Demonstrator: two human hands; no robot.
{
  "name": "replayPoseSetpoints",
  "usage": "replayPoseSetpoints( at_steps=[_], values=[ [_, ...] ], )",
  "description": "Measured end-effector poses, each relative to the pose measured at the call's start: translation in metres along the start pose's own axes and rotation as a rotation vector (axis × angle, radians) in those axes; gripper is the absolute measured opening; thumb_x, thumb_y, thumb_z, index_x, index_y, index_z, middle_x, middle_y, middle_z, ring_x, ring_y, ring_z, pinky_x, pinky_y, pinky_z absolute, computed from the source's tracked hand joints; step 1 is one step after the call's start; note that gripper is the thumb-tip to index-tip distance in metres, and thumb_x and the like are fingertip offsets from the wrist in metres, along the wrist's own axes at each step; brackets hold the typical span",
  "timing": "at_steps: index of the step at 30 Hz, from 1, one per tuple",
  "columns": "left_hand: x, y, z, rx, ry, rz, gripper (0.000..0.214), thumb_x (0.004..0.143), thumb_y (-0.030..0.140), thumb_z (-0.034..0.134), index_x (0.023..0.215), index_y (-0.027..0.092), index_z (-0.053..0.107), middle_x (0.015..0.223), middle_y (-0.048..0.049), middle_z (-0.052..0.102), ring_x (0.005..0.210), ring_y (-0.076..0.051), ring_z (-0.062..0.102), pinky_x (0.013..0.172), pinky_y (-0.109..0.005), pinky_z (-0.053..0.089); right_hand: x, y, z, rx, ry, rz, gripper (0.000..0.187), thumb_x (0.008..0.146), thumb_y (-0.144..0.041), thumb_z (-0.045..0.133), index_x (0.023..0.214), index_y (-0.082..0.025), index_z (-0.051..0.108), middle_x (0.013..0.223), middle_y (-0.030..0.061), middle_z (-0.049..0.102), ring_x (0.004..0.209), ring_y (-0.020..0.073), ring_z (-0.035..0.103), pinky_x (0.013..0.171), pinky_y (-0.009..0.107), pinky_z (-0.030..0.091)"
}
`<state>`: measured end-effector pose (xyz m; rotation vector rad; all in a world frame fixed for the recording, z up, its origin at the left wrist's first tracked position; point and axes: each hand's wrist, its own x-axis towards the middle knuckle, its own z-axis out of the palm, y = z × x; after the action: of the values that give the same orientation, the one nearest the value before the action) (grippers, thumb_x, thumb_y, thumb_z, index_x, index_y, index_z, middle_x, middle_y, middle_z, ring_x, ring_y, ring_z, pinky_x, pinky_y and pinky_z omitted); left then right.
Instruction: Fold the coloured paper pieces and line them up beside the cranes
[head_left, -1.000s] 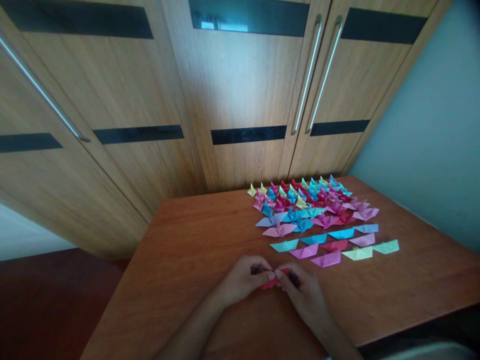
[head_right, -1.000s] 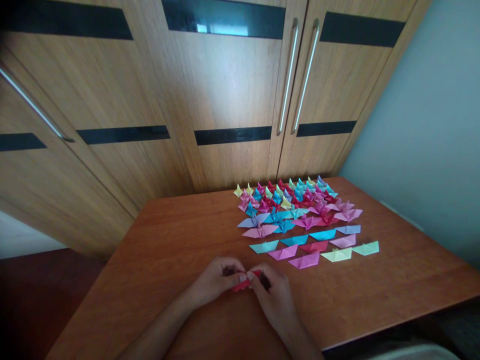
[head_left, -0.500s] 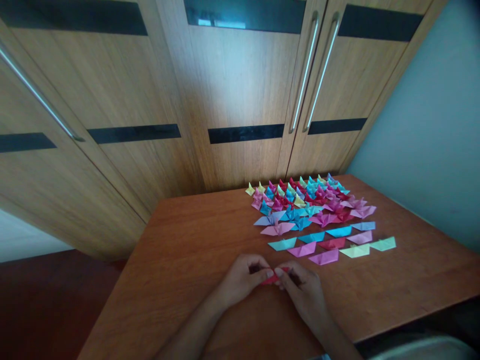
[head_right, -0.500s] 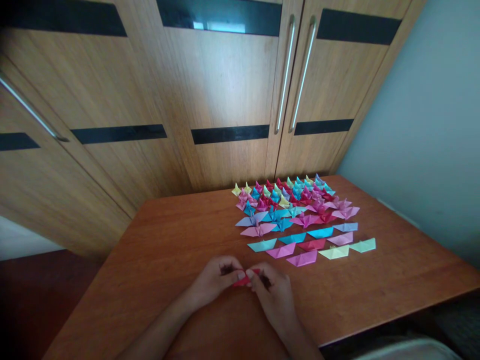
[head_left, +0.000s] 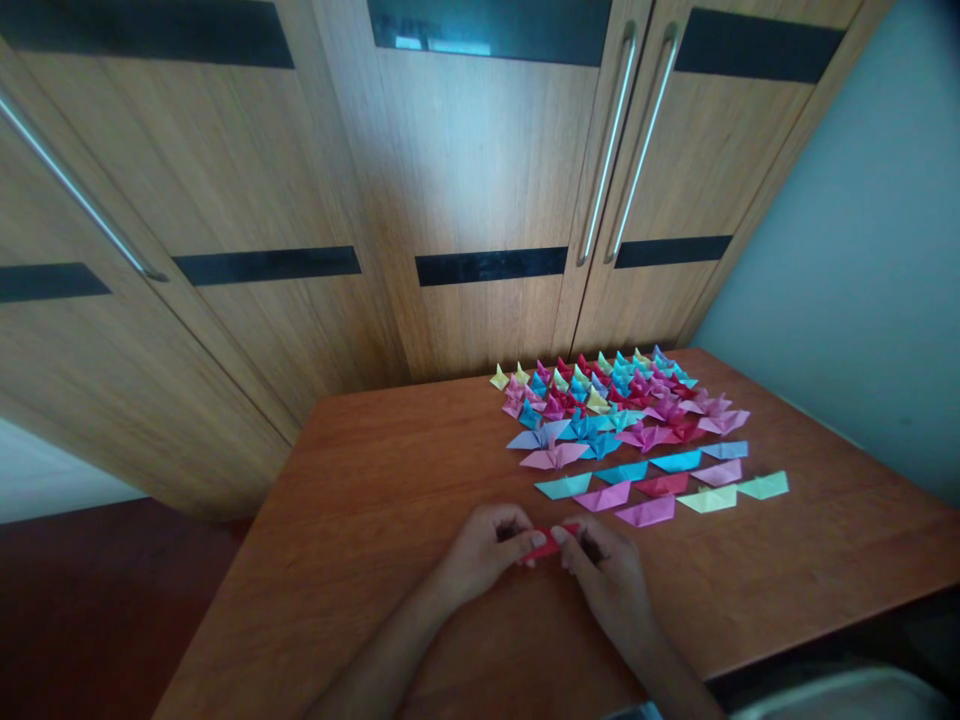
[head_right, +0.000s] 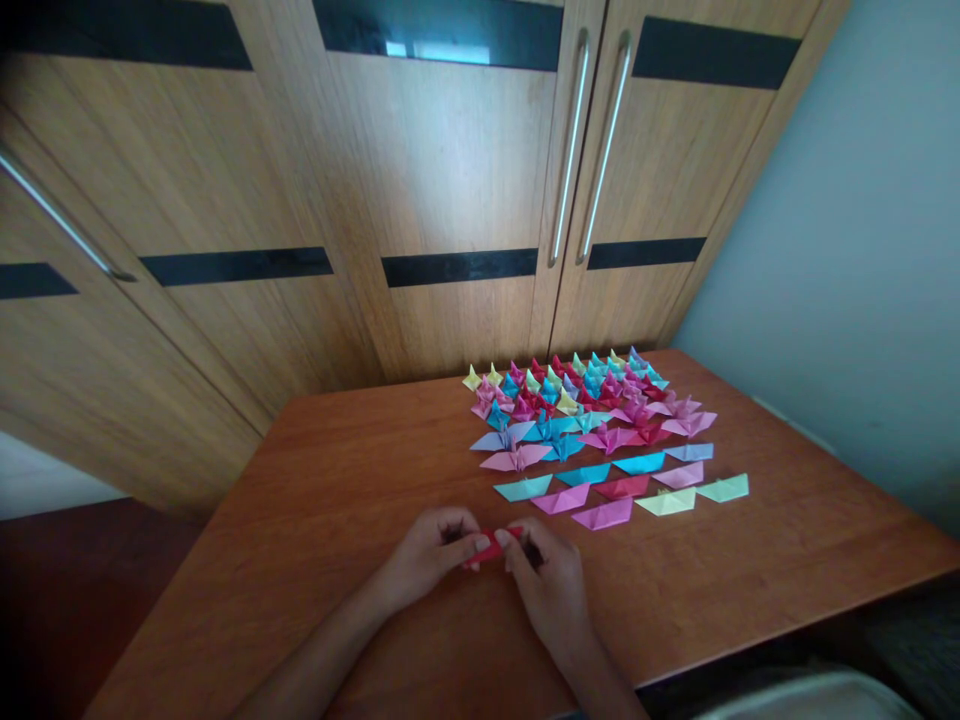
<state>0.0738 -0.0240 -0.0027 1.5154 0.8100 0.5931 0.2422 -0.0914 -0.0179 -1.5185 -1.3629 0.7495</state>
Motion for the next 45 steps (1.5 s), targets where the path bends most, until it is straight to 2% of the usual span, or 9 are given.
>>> replayPoseSetpoints(
  at_steps=[5, 11, 17, 23, 29, 32, 35, 42, 45],
  values=[
    [0.000, 0.000, -0.001, -0.009, -0.013, 0.026, 0.020, 0.080, 0.033, 0.063, 0.074, 0.014, 0.065, 0.070, -0.0011, 0.065, 0.065, -0.012, 0.056, 0.063, -0.022, 0.042, 0.000, 0.001, 0.000, 0.003, 0.017, 0.005, 0.030, 0.087, -0.040, 0.052, 0.067, -0.019, 0.058, 0.058, -0.0023, 0.056, 0.055, 0.0120, 0.052, 0.053, 0.021, 0.038],
    [0.001, 0.001, 0.000, 0.032, 0.024, 0.004, 0.021, 0.078, 0.032, 0.063, 0.069, 0.014, 0.065, 0.064, -0.0003, 0.063, 0.060, -0.011, 0.054, 0.059, -0.021, 0.040, 0.002, 0.003, 0.001, 0.048, -0.021, 0.028, 0.032, 0.087, -0.043, 0.053, 0.066, -0.019, 0.056, 0.059, -0.0020, 0.055, 0.057, 0.0125, 0.052, 0.054, 0.022, 0.039],
    [0.000, 0.002, 0.000, 0.034, 0.035, 0.000, 0.020, 0.077, 0.032, 0.065, 0.068, 0.013, 0.065, 0.063, -0.0005, 0.064, 0.059, -0.011, 0.055, 0.058, -0.021, 0.040, 0.003, 0.003, 0.002, 0.067, -0.078, 0.030, 0.029, 0.086, -0.044, 0.055, 0.074, -0.018, 0.061, 0.064, -0.0001, 0.061, 0.060, 0.0136, 0.057, 0.058, 0.022, 0.042],
    [0.001, 0.002, 0.000, 0.020, 0.065, -0.034, 0.025, 0.076, 0.035, 0.067, 0.066, 0.013, 0.062, 0.058, 0.0001, 0.062, 0.054, -0.010, 0.053, 0.054, -0.020, 0.039, 0.001, 0.001, 0.001, 0.086, -0.035, 0.043, 0.032, 0.088, -0.045, 0.051, 0.074, -0.018, 0.062, 0.061, 0.0004, 0.061, 0.058, 0.0135, 0.056, 0.055, 0.022, 0.042],
    [0.001, 0.001, -0.001, -0.013, 0.022, -0.013, 0.024, 0.078, 0.036, 0.064, 0.073, 0.013, 0.065, 0.065, -0.0017, 0.065, 0.059, -0.011, 0.056, 0.058, -0.021, 0.043, 0.001, -0.002, -0.001, 0.146, -0.014, 0.018, 0.038, 0.090, -0.046, 0.046, 0.070, -0.018, 0.062, 0.062, 0.0016, 0.061, 0.058, 0.0136, 0.056, 0.055, 0.022, 0.043],
    [0.001, 0.000, -0.003, -0.030, -0.017, 0.004, 0.024, 0.080, 0.036, 0.063, 0.081, 0.012, 0.067, 0.072, -0.0041, 0.068, 0.064, -0.013, 0.059, 0.063, -0.023, 0.046, 0.002, -0.003, -0.004, 0.100, 0.045, 0.026, 0.042, 0.089, -0.048, 0.045, 0.065, -0.018, 0.061, 0.059, 0.0021, 0.061, 0.057, 0.0143, 0.056, 0.054, 0.023, 0.042],
    [0.001, 0.000, -0.004, -0.038, -0.013, -0.019, 0.025, 0.079, 0.036, 0.064, 0.081, 0.012, 0.067, 0.072, -0.0045, 0.068, 0.062, -0.012, 0.059, 0.061, -0.023, 0.046, 0.003, -0.002, -0.005, 0.028, 0.101, 0.050, 0.044, 0.086, -0.053, 0.049, 0.059, -0.019, 0.059, 0.055, 0.0017, 0.058, 0.053, 0.0147, 0.054, 0.051, 0.023, 0.041],
    [0.001, -0.001, -0.005, -0.045, 0.050, -0.044, 0.025, 0.079, 0.037, 0.062, 0.078, 0.012, 0.065, 0.068, -0.0032, 0.067, 0.060, -0.012, 0.058, 0.061, -0.024, 0.046, 0.004, 0.014, -0.017, -0.022, 0.196, 0.126, 0.046, 0.081, -0.061, 0.050, 0.062, -0.020, 0.056, 0.054, 0.0013, 0.058, 0.051, 0.0153, 0.054, 0.051, 0.024, 0.042],
    [0.002, -0.003, -0.007, -0.048, 0.065, -0.037, 0.024, 0.080, 0.037, 0.062, 0.076, 0.013, 0.064, 0.067, -0.0025, 0.066, 0.060, -0.012, 0.058, 0.062, -0.024, 0.047, 0.004, 0.024, -0.031, -0.093, 0.172, 0.137, 0.048, 0.081, -0.063, 0.048, 0.064, -0.020, 0.056, 0.054, 0.0014, 0.059, 0.050, 0.0160, 0.055, 0.050, 0.024, 0.042]
  ],
)
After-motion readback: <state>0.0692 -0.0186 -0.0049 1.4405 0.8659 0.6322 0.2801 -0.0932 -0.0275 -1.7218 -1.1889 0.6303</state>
